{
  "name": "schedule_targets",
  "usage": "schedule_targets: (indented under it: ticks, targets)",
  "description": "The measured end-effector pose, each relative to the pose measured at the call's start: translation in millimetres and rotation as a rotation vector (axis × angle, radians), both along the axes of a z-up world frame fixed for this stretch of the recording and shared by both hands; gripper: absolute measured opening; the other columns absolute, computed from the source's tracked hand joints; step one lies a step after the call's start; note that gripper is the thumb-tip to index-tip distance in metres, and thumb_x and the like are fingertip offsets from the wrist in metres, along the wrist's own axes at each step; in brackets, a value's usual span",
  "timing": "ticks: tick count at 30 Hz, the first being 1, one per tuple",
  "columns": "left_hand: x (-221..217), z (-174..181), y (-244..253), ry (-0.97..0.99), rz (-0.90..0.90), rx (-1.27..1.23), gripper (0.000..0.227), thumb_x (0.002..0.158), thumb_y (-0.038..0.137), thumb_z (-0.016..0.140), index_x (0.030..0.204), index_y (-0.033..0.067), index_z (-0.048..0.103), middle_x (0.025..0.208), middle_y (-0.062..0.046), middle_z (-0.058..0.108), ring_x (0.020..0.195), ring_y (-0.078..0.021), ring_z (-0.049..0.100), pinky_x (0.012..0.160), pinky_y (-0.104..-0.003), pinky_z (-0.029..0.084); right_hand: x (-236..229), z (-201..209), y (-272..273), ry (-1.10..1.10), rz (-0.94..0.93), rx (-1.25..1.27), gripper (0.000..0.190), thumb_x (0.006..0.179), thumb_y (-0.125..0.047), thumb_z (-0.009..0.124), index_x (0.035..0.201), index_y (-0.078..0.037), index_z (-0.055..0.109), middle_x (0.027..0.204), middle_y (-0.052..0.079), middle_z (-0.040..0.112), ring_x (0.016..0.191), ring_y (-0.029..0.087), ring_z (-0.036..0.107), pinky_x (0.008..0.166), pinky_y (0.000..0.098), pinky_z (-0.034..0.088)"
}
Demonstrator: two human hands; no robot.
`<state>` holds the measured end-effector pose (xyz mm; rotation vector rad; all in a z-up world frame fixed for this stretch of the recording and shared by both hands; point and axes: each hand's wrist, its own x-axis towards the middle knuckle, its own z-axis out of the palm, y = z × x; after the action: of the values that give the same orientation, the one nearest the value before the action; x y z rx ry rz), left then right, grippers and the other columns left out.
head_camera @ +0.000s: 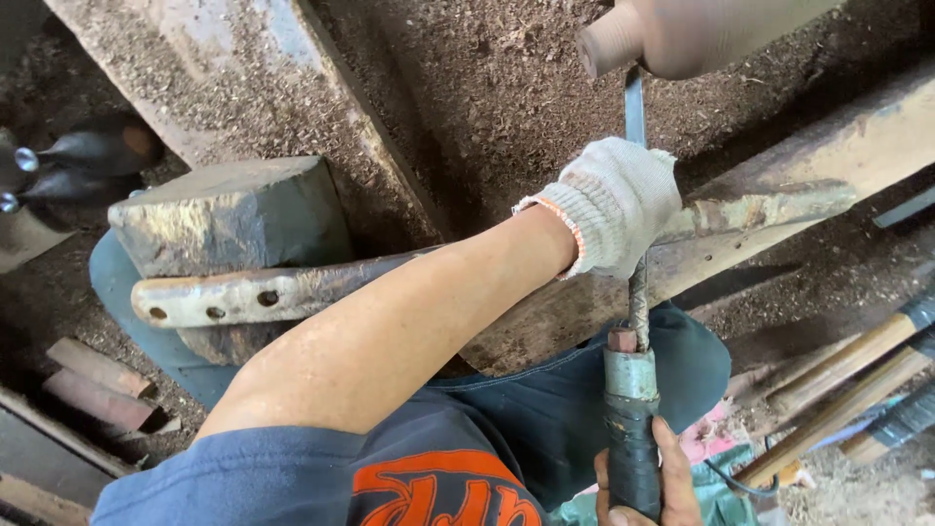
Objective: The person sits on the floor of a workshop and applies glue from a squeeze bottle to a wooden cylinder mounted on a spinning lathe. They then hold a file against the rotating wooden workpiece, shaping and smoothing its surface for the remainder of the clip.
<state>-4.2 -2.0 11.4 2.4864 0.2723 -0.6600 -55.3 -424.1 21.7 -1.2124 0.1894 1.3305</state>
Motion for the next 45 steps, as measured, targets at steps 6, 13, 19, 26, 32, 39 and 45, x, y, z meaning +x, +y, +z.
schedule_targets:
  ticks: [6, 13, 19, 26, 32, 39, 45]
  targets:
    - [-4, -8, 5, -0.061, -0.001, -0.06, 0.035, 0.059, 0.027, 0.086, 0.086, 0.0086, 0.077, 0.094, -0.017, 0.069, 0.086, -0.0359, 0.072, 0.074, -0.044, 0.058, -15, 18, 6, 0.014, -0.037, 0.062, 0.104, 0.076, 0.005, 0.082, 0.163, -0.023, 0.031, 0.1, 0.036, 0.06, 0.055, 0.022, 0.065, 0.051, 0.032, 0.053]
    - [-7, -15, 9, -0.123, 0.006, -0.121, 0.034, 0.057, 0.025, 0.086, 0.083, 0.0059, 0.075, 0.091, -0.018, 0.069, 0.083, -0.0363, 0.072, 0.072, -0.044, 0.059, -34, 23, 8, -0.193, -0.07, -0.115, 0.106, 0.067, 0.003, 0.085, 0.161, -0.014, 0.039, 0.105, 0.036, 0.066, 0.074, 0.028, 0.071, 0.061, 0.0348, 0.057]
    - [-7, -16, 14, -0.132, -0.007, -0.162, 0.039, 0.058, 0.023, 0.086, 0.087, 0.002, 0.072, 0.089, -0.019, 0.068, 0.081, -0.038, 0.072, 0.069, -0.046, 0.058, -58, 26, 12, -0.358, -0.118, -0.212, 0.096, 0.068, -0.001, 0.083, 0.157, -0.007, 0.046, 0.122, 0.031, 0.065, 0.085, 0.029, 0.072, 0.07, 0.0358, 0.057]
    - [-6, -14, 19, -0.108, -0.042, -0.177, 0.053, 0.058, 0.026, 0.088, 0.097, -0.0041, 0.067, 0.085, -0.02, 0.067, 0.077, -0.0368, 0.073, 0.066, -0.044, 0.059, -62, 46, 45, -0.322, -0.099, -0.367, 0.105, 0.056, 0.001, 0.085, 0.152, -0.003, 0.043, 0.126, 0.026, 0.065, 0.094, 0.029, 0.074, 0.076, 0.0399, 0.06]
    - [-5, -13, 17, -0.078, -0.038, -0.152, 0.047, 0.058, 0.026, 0.087, 0.092, 0.0001, 0.068, 0.084, -0.018, 0.067, 0.078, -0.0357, 0.073, 0.067, -0.043, 0.059, -61, 28, 6, -0.343, -0.036, -0.327, 0.109, 0.06, 0.001, 0.088, 0.159, -0.006, 0.044, 0.112, 0.031, 0.071, 0.082, 0.031, 0.075, 0.068, 0.0382, 0.059]
    - [-7, -19, 7, -0.14, 0.01, -0.102, 0.036, 0.056, 0.023, 0.085, 0.084, 0.0043, 0.072, 0.084, -0.017, 0.069, 0.079, -0.0365, 0.072, 0.068, -0.044, 0.058, -32, 26, 11, -0.261, 0.062, -0.36, 0.106, 0.055, 0.0, 0.085, 0.151, -0.009, 0.041, 0.12, 0.026, 0.066, 0.089, 0.027, 0.075, 0.068, 0.0385, 0.06]
    - [-4, -12, 4, -0.094, 0.053, -0.072, 0.043, 0.058, 0.024, 0.085, 0.091, 0.0005, 0.07, 0.081, -0.018, 0.07, 0.077, -0.0366, 0.073, 0.067, -0.044, 0.059, -22, 13, -5, -0.139, 0.057, -0.232, 0.111, 0.06, 0.004, 0.087, 0.158, -0.013, 0.039, 0.103, 0.034, 0.071, 0.075, 0.029, 0.074, 0.063, 0.0387, 0.059]
